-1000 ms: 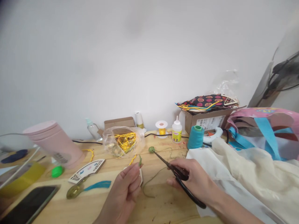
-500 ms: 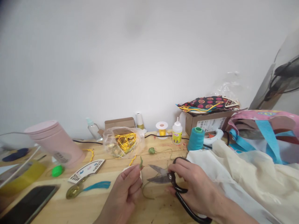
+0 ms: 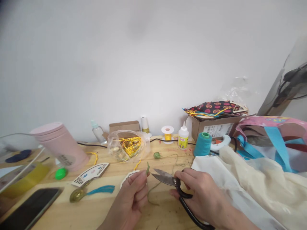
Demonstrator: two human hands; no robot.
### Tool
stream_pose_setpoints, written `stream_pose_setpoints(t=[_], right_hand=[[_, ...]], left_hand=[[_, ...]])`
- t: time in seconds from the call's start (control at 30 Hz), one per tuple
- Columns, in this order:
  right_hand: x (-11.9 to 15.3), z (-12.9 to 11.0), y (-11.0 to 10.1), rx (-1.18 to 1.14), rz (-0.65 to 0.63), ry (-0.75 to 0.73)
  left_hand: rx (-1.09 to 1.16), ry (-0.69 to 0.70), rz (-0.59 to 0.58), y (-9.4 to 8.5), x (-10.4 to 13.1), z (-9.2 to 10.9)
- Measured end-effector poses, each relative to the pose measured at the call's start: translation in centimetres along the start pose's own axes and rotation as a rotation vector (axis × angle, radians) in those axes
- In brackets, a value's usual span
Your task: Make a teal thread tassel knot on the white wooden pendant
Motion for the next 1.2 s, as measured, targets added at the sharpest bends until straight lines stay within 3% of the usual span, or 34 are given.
stream_pose_setpoints(t=[0.27, 1.2], right_hand=[[-0.14, -0.27, -0.65, 0.013, 0.088, -0.039], [-0.1, -0.34, -0.69, 0.054, 0.092, -0.072]], left_hand=[[0.009, -0.009, 0.0, -0.23, -0.06, -0.22], [0.017, -0.032, 0.023, -0.38, -0.15, -0.65]])
Point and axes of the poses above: each hand's wrist, its own x-axis away from the middle knuckle, its own y-axis out of the palm, z = x × y, the point moved 9 cm from there along -x, towards the middle knuckle, and after that the axes turned 12 degrees about z, right-handed, at the moved point
